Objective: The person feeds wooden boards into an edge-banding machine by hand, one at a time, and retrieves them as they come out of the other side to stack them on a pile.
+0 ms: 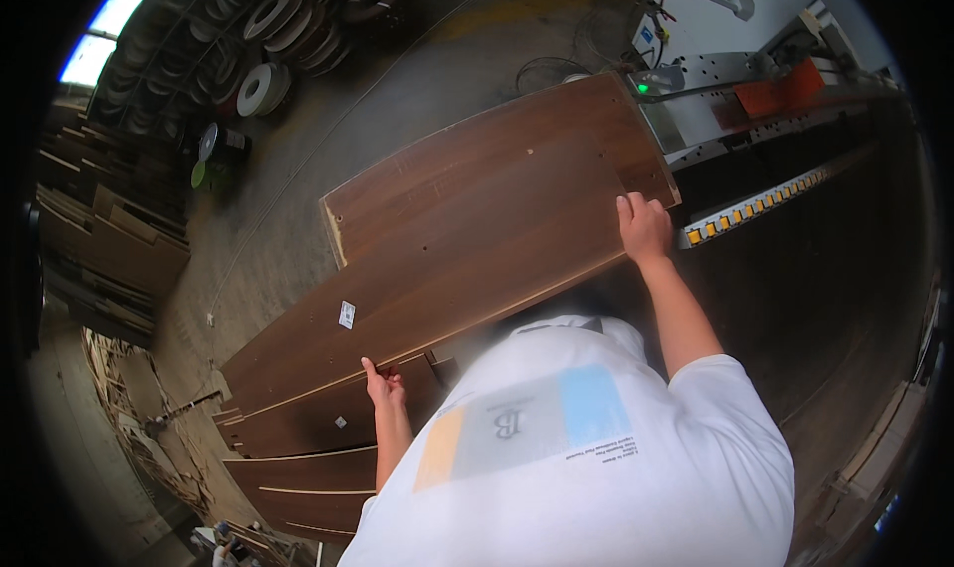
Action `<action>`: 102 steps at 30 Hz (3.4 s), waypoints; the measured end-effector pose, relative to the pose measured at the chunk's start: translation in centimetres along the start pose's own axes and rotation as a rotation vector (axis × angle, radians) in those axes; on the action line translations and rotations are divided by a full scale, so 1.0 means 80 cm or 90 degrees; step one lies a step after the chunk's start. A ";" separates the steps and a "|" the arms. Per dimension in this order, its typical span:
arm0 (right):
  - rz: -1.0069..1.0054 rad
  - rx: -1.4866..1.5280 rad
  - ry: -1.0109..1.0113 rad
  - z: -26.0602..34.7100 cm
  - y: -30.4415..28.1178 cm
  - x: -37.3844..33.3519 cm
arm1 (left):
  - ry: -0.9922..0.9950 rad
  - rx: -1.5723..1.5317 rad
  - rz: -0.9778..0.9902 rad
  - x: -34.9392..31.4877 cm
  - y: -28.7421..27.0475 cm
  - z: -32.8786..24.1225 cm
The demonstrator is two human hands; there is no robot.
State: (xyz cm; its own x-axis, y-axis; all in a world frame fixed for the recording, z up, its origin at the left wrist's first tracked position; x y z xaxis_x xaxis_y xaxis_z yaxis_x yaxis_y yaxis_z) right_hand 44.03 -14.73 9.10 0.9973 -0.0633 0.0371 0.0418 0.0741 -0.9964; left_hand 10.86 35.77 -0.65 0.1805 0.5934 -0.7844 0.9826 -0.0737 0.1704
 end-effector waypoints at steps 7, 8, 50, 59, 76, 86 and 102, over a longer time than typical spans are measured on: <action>-0.228 -0.026 -0.069 -0.098 0.024 -0.001 | -0.032 0.066 0.051 -0.026 0.031 0.033; -0.237 -0.027 -0.062 -0.119 0.023 0.008 | -0.039 0.063 0.075 -0.040 0.050 0.050; -0.047 0.929 0.784 -0.243 0.107 0.131 | 0.000 0.342 0.193 -0.179 0.258 0.269; -0.111 0.966 0.775 -0.274 0.115 0.154 | 0.003 0.343 0.204 -0.197 0.286 0.293; -0.106 0.973 0.796 -0.424 0.115 0.230 | -0.097 0.515 0.312 -0.263 0.353 0.375; -0.046 1.002 0.788 -0.532 0.095 0.279 | -0.211 0.592 0.462 -0.312 0.405 0.432; -0.202 0.355 0.342 -0.367 0.054 0.132 | 0.117 1.257 0.515 -0.103 0.148 0.348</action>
State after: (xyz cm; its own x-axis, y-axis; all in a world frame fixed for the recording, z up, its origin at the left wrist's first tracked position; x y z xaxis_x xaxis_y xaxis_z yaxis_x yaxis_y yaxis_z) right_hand 52.94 -44.33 2.90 0.7741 -0.6201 0.1278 0.4809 0.4446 -0.7557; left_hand 22.24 7.73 -8.77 0.5909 0.0523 -0.8051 -0.5188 -0.7395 -0.4288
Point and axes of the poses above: each hand's wrist, its own x-axis towards the middle knuckle, its own y-axis out of the palm, z = x × y, the point moved 1 cm from there along x, towards the middle knuckle, and after that the axes turned 14 degrees about -x, right-handed, at the moved point
